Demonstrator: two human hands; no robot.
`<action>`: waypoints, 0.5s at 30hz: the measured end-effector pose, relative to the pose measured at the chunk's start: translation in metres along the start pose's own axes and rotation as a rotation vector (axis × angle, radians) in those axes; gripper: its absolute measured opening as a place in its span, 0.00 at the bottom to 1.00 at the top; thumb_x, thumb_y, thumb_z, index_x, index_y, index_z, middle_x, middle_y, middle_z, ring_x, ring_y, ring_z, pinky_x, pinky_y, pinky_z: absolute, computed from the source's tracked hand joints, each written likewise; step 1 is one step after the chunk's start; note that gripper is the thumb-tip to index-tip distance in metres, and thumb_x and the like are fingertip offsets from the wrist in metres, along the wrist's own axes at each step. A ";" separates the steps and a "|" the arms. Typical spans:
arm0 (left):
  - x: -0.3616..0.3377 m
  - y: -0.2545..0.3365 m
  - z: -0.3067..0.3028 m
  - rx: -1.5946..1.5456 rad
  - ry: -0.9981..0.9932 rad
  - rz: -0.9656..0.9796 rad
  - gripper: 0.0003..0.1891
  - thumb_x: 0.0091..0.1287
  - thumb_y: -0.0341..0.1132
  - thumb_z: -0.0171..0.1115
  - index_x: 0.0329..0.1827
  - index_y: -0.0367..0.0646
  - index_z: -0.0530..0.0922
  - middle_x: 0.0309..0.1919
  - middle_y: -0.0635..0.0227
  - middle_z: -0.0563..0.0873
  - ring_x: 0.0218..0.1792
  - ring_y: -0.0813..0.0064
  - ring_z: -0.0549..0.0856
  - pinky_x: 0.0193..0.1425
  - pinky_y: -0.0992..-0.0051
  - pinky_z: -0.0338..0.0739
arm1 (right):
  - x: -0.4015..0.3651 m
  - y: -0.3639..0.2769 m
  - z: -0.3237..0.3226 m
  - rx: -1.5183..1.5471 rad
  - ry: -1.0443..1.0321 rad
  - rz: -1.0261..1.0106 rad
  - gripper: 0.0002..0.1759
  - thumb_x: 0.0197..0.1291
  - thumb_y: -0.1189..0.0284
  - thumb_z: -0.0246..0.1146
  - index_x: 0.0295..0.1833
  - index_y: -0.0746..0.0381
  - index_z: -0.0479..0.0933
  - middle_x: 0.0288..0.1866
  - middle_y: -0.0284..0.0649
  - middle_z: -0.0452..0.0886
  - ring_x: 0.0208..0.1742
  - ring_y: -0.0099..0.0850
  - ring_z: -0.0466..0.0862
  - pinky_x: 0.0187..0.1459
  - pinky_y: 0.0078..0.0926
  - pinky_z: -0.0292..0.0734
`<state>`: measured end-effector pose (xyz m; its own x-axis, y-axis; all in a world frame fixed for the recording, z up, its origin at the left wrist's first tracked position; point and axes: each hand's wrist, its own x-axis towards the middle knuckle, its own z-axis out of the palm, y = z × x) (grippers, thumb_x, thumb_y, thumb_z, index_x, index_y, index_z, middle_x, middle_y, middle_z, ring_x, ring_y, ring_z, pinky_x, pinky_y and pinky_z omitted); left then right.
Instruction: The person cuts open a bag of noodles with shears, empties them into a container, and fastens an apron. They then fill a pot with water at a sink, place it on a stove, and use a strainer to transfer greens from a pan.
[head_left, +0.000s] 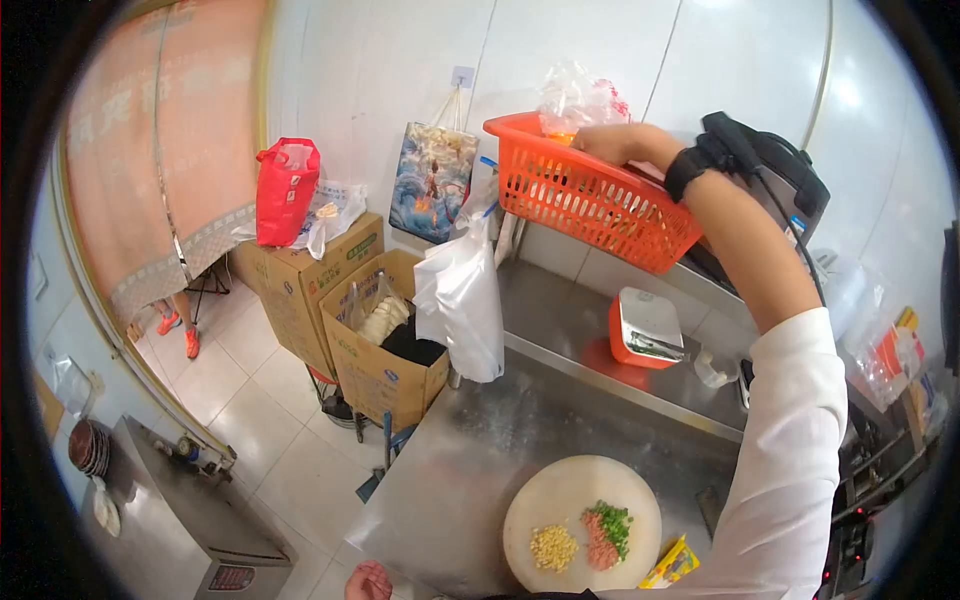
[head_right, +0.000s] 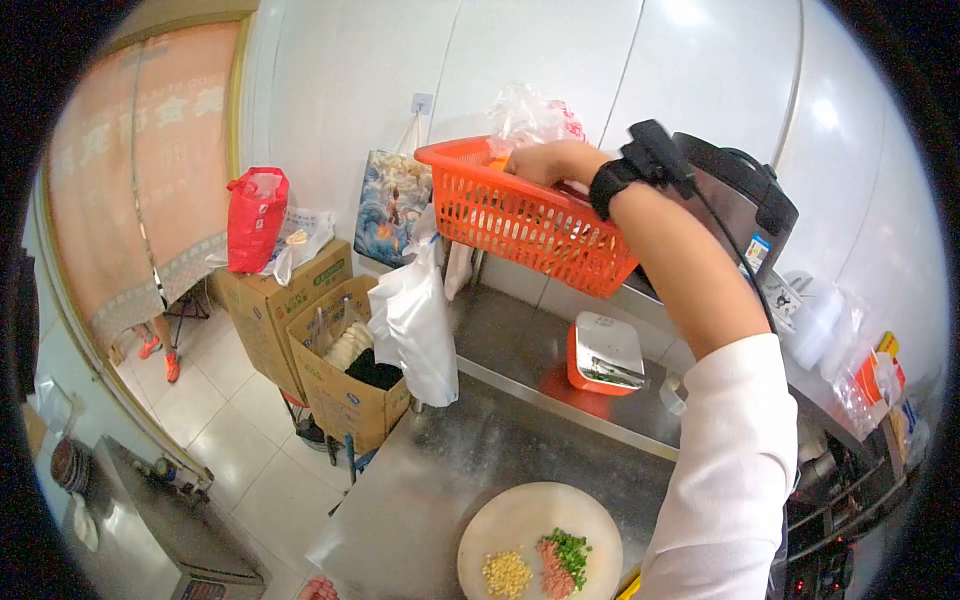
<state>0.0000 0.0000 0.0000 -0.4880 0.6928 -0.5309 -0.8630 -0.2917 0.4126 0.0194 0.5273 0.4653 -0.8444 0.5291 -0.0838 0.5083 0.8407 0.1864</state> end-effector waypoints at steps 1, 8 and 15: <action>-0.002 0.002 0.004 0.009 0.053 0.005 0.05 0.62 0.27 0.49 0.38 0.36 0.67 0.25 0.70 0.67 0.23 0.80 0.66 0.27 0.83 0.65 | -0.008 -0.003 -0.008 0.012 -0.058 0.059 0.20 0.46 0.63 0.62 0.45 0.60 0.75 0.35 0.43 0.78 0.35 0.25 0.74 0.37 0.26 0.68; -0.005 0.000 -0.014 0.143 0.214 -0.047 0.17 0.64 0.32 0.48 0.53 0.31 0.65 0.45 0.56 0.75 0.49 0.67 0.74 0.54 0.72 0.67 | -0.085 0.014 -0.029 -0.130 -0.314 0.143 0.15 0.47 0.74 0.54 0.42 0.63 0.76 0.23 0.34 0.75 0.21 0.26 0.72 0.22 0.26 0.68; 0.010 -0.025 0.037 0.271 -0.269 -0.164 0.06 0.62 0.36 0.52 0.38 0.45 0.73 0.34 0.72 0.77 0.38 0.80 0.74 0.43 0.78 0.66 | -0.284 -0.073 -0.007 0.614 0.243 0.022 0.37 0.53 0.45 0.53 0.66 0.50 0.55 0.61 0.48 0.63 0.50 0.36 0.74 0.52 0.34 0.62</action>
<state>0.0217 0.0389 0.0112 -0.2642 0.8736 -0.4086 -0.8432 -0.0036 0.5376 0.2214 0.3150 0.4823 -0.8105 0.5661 0.1502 0.4689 0.7808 -0.4129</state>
